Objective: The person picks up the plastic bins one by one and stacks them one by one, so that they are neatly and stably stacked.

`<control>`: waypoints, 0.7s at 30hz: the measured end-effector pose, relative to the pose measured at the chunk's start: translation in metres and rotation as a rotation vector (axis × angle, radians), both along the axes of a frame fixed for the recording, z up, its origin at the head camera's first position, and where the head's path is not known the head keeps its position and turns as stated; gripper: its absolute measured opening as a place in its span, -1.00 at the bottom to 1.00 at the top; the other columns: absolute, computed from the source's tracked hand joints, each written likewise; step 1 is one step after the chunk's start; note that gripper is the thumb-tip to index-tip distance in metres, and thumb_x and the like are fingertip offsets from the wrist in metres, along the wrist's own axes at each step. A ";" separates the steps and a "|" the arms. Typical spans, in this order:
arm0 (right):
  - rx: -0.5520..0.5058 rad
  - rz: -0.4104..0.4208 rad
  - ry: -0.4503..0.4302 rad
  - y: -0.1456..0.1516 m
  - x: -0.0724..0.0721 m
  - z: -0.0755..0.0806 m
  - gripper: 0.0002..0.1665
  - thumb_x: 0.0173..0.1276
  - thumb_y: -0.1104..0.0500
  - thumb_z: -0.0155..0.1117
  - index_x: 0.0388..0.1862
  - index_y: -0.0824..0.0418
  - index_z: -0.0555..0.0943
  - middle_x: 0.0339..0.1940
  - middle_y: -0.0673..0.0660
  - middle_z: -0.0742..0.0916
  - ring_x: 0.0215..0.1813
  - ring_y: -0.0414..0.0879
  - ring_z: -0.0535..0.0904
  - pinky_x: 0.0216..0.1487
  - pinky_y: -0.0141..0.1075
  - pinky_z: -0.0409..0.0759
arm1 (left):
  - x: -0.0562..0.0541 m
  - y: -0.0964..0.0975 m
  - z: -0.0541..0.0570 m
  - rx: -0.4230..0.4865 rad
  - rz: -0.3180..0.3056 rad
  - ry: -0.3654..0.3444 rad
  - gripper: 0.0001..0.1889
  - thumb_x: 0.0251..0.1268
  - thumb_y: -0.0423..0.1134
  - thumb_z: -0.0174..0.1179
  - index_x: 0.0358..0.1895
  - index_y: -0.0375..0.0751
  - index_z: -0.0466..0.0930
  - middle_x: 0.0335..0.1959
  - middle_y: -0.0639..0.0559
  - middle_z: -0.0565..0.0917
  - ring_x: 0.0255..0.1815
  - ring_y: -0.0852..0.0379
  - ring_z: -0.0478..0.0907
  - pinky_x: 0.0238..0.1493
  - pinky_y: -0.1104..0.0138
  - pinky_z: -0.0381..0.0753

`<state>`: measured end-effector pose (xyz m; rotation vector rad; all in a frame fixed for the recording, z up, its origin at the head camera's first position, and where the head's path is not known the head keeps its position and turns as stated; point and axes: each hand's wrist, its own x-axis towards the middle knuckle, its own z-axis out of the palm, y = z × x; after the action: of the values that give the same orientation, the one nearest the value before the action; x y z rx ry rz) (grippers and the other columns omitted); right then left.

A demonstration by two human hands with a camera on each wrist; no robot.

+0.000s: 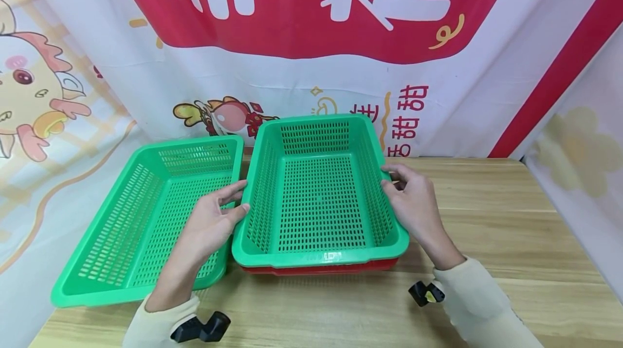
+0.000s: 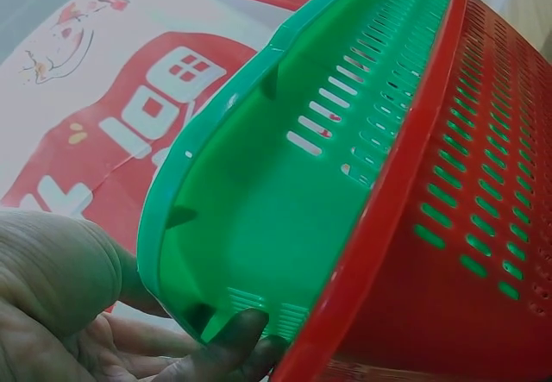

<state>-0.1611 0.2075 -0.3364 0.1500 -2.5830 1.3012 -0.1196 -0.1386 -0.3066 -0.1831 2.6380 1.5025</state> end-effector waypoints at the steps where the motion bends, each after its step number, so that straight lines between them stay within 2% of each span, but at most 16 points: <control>1: 0.000 0.001 -0.001 0.000 0.000 -0.001 -0.57 0.59 0.20 0.16 0.32 0.36 0.63 0.06 0.38 0.77 -0.13 -0.07 0.67 -0.26 -0.61 0.60 | 0.000 0.000 -0.001 0.001 0.002 -0.001 -0.39 0.60 -0.23 0.15 0.63 0.06 0.28 0.54 -0.15 0.42 0.32 -0.13 0.61 -0.50 0.33 0.43; 9: 0.016 -0.007 -0.012 0.001 -0.001 -0.004 -0.57 0.59 0.20 0.15 0.32 0.36 0.63 0.06 0.38 0.76 -0.04 0.12 0.70 -0.25 -0.63 0.57 | -0.001 0.000 -0.003 -0.015 0.006 0.002 -0.39 0.60 -0.22 0.15 0.63 0.06 0.28 0.53 -0.15 0.43 0.40 -0.16 0.58 -0.12 0.32 0.67; 15: 0.038 -0.006 -0.003 0.001 -0.002 -0.004 -0.58 0.58 0.22 0.16 0.30 0.37 0.63 0.06 0.39 0.76 -0.03 0.15 0.71 -0.24 -0.64 0.55 | -0.002 0.001 -0.005 -0.024 0.001 0.012 -0.39 0.59 -0.22 0.15 0.63 0.05 0.29 0.52 -0.17 0.45 0.44 -0.20 0.54 0.24 0.08 0.71; 18: 0.049 -0.007 0.006 0.001 -0.002 -0.004 -0.59 0.57 0.23 0.17 0.29 0.38 0.64 0.04 0.39 0.76 -0.05 0.15 0.70 -0.25 -0.62 0.55 | -0.003 0.001 -0.006 -0.031 -0.004 0.022 -0.39 0.58 -0.22 0.15 0.62 0.01 0.30 0.50 -0.19 0.47 0.44 -0.21 0.54 0.31 0.00 0.66; 21: 0.058 -0.006 0.010 0.001 -0.002 -0.005 -0.60 0.57 0.24 0.18 0.28 0.38 0.64 0.03 0.39 0.77 -0.06 0.15 0.70 -0.26 -0.60 0.55 | -0.004 0.001 -0.007 -0.040 -0.006 0.029 -0.39 0.58 -0.23 0.15 0.62 -0.01 0.31 0.48 -0.19 0.49 0.42 -0.20 0.56 0.29 0.01 0.67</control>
<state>-0.1630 0.2085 -0.3415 0.1590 -2.6117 1.2208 -0.1237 -0.1376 -0.3140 -0.1572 2.6906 1.4622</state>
